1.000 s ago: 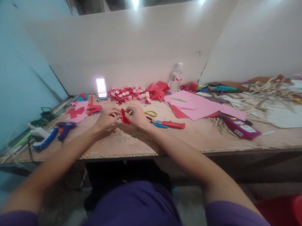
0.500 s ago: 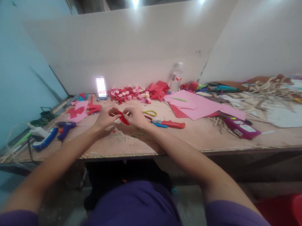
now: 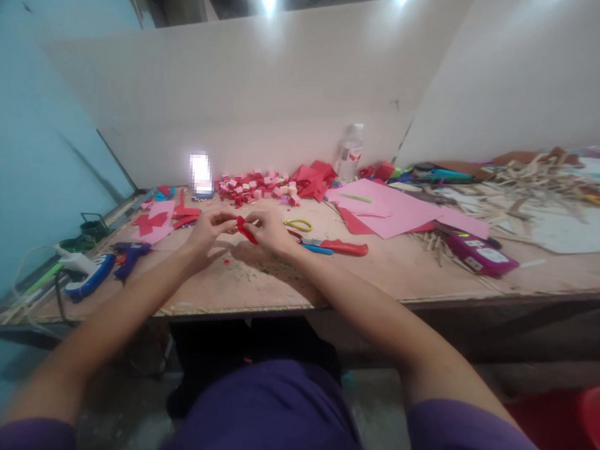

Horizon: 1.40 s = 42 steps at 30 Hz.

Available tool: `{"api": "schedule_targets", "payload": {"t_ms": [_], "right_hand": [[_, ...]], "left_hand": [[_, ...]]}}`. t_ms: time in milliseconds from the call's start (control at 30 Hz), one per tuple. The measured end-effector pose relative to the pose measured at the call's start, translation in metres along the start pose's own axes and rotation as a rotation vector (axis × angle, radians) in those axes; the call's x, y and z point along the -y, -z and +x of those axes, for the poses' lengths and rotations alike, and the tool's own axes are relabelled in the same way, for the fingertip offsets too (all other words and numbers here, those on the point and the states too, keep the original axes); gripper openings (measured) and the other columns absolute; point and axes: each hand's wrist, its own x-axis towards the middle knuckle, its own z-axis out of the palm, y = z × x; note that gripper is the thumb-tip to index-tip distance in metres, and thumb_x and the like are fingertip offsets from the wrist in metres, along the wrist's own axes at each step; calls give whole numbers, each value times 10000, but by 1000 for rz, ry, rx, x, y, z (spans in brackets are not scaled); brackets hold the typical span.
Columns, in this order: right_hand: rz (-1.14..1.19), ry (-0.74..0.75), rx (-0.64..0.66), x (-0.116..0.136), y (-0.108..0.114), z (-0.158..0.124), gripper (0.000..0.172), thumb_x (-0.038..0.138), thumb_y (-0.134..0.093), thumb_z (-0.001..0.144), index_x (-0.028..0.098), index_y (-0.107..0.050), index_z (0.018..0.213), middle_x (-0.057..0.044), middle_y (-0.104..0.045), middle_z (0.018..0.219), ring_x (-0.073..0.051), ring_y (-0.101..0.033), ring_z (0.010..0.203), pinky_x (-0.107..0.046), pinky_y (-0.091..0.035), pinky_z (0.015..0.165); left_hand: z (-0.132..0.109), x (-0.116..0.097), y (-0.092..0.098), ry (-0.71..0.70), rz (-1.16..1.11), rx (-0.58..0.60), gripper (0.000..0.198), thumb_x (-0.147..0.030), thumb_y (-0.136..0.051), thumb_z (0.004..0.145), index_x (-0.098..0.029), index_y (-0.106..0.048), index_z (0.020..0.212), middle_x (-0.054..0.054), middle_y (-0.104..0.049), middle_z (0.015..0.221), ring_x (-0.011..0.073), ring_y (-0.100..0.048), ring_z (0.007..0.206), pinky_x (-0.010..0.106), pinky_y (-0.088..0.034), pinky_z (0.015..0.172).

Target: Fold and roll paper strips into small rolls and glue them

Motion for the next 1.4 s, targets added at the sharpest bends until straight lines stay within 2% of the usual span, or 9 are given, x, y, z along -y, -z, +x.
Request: {"api": "schedule_targets", "payload": {"t_ms": [100, 233, 433, 900, 1100, 1400], "right_hand": [[121, -37, -41, -3, 0, 3, 162, 290, -686, 859, 167, -788, 828, -68, -777, 849, -189, -688, 758, -303, -543, 700], [252, -110, -36, -5, -1, 4, 194, 336, -708, 831, 151, -763, 813, -65, -745, 789, -172, -670, 670, -288, -550, 611], [276, -115, -29, 1, 0, 2, 233, 383, -730, 813, 152, -750, 797, -50, -714, 728, -149, -636, 608, -266, -529, 544], [260, -120, -29, 0, 1, 2, 224, 381, -742, 775, 159, -758, 788, -52, -721, 749, -173, -657, 655, -288, -536, 593], [304, -126, -38, 0, 0, 2, 214, 369, -750, 763, 156, -749, 780, -49, -717, 737, -156, -639, 619, -273, -530, 568], [153, -33, 27, -2, 2, 2, 162, 308, -701, 816, 157, -757, 832, -46, -726, 778, -170, -678, 681, -278, -529, 625]], "left_hand": [[-1, 2, 2, 64, -19, 31, 258, -326, -792, 737, -190, -781, 956, 65, -786, 880, 205, -706, 768, 347, -588, 706], [3, 5, 3, 62, 18, 63, 294, -352, -840, 695, -174, -806, 926, 78, -797, 870, 215, -720, 758, 384, -594, 771], [5, 4, 3, 63, 41, 62, 278, -365, -851, 695, -175, -821, 896, 83, -800, 842, 221, -729, 747, 401, -601, 788], [3, 0, 6, 65, 64, 68, 197, -332, -826, 720, -182, -832, 846, 71, -783, 767, 213, -705, 700, 383, -595, 740], [0, 1, 4, 73, 45, 45, 235, -375, -822, 736, -192, -829, 883, 68, -789, 802, 210, -701, 713, 360, -588, 702], [3, 3, 5, 81, 50, 50, 282, -400, -842, 701, -173, -824, 867, 68, -770, 735, 205, -696, 689, 346, -569, 697]]}}
